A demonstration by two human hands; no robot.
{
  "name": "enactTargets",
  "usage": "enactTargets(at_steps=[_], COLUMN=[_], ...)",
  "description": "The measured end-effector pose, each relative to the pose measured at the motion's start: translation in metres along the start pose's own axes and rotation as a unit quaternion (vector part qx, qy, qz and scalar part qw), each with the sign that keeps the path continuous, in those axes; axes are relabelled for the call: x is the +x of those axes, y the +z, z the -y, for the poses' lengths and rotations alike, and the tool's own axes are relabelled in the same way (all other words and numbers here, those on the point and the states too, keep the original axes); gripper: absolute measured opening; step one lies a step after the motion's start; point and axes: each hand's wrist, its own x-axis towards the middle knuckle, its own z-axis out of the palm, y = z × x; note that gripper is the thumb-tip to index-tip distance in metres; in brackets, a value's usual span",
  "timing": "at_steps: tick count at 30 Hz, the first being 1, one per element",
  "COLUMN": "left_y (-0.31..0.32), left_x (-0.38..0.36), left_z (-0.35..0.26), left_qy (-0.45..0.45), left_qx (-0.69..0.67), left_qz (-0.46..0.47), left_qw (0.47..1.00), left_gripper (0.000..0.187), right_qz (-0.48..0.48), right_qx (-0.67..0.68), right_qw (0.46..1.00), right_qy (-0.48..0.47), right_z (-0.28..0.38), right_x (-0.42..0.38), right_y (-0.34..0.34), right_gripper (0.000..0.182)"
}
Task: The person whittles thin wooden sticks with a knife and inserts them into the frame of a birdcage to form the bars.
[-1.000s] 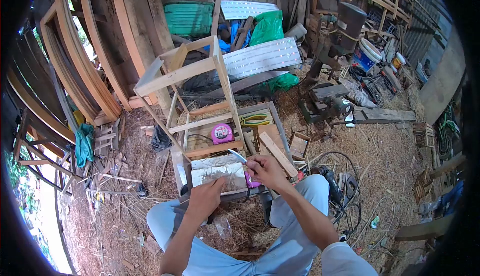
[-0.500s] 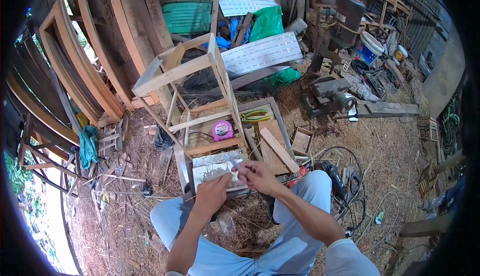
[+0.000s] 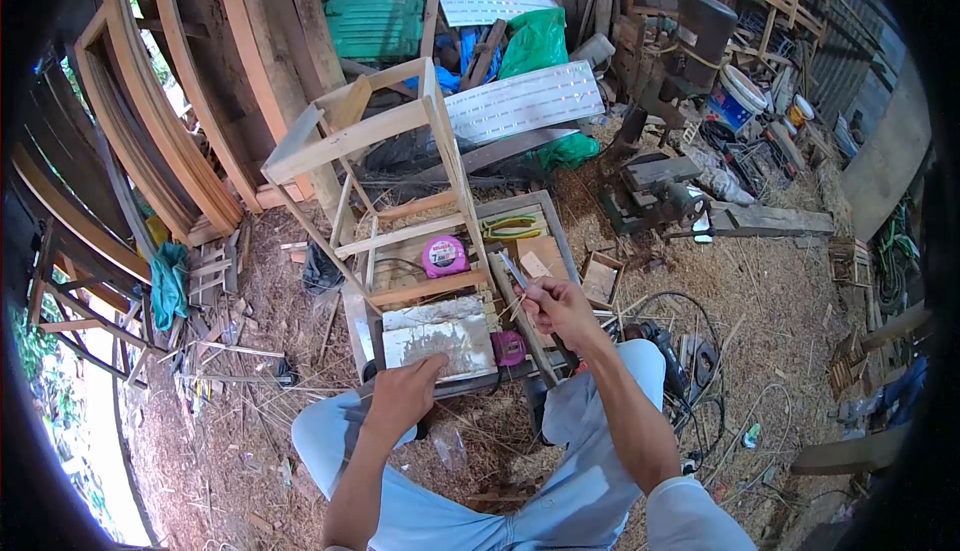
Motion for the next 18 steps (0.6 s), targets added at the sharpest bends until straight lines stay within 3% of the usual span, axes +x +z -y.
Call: enactTargets(at_steps=[2, 4, 6, 7, 9, 10, 11, 13, 17, 18], left_y=[-0.004, -0.015, -0.034, -0.043, -0.053, -0.057, -0.062, -0.075, -0.096, -0.101], left_x=[-0.005, -0.013, -0.021, -0.023, -0.017, -0.014, -0.009, 0.002, 0.017, 0.019], left_z=[0.001, 0.008, 0.021, 0.024, 0.021, 0.02, 0.019, 0.014, 0.013, 0.013], left_qy=[0.016, -0.018, -0.034, -0.052, -0.046, -0.036, -0.026, -0.019, 0.023, 0.03], left_qx=[0.015, 0.053, 0.057, 0.055, 0.056, 0.066, 0.078, 0.093, 0.145, 0.156], left_qz=[-0.001, 0.013, -0.009, -0.032, -0.033, -0.03, -0.025, -0.021, -0.031, -0.046], left_qw=[1.0, 0.998, 0.998, 0.997, 0.997, 0.997, 0.996, 0.995, 0.989, 0.986], left_gripper=[0.022, 0.021, 0.02, 0.019, 0.019, 0.021, 0.022, 0.022, 0.021, 0.019], right_qz=[-0.08, -0.246, -0.257, -0.247, -0.272, -0.218, -0.125, -0.022, 0.028, 0.042], right_qx=[-0.072, -0.216, 0.016, -0.035, -0.098, -0.194, -0.244, -0.234, -0.179, -0.249], right_qw=[0.993, 0.899, 0.929, 0.935, 0.936, 0.924, 0.944, 0.955, 0.97, 0.957], right_qy=[-0.044, -0.291, -0.266, -0.251, -0.2, -0.248, -0.181, -0.179, -0.161, -0.141], right_z=[-0.007, -0.021, 0.023, 0.028, 0.014, 0.009, 0.014, 0.015, 0.011, 0.016], right_x=[0.002, 0.028, 0.009, 0.001, -0.001, 0.0, -0.011, -0.015, -0.012, -0.015], right_y=[-0.006, -0.06, -0.09, -0.084, -0.05, -0.032, -0.023, 0.0, 0.015, 0.013], right_gripper=[0.017, 0.017, 0.017, 0.036, 0.037, 0.035, 0.031, 0.024, 0.019, 0.018])
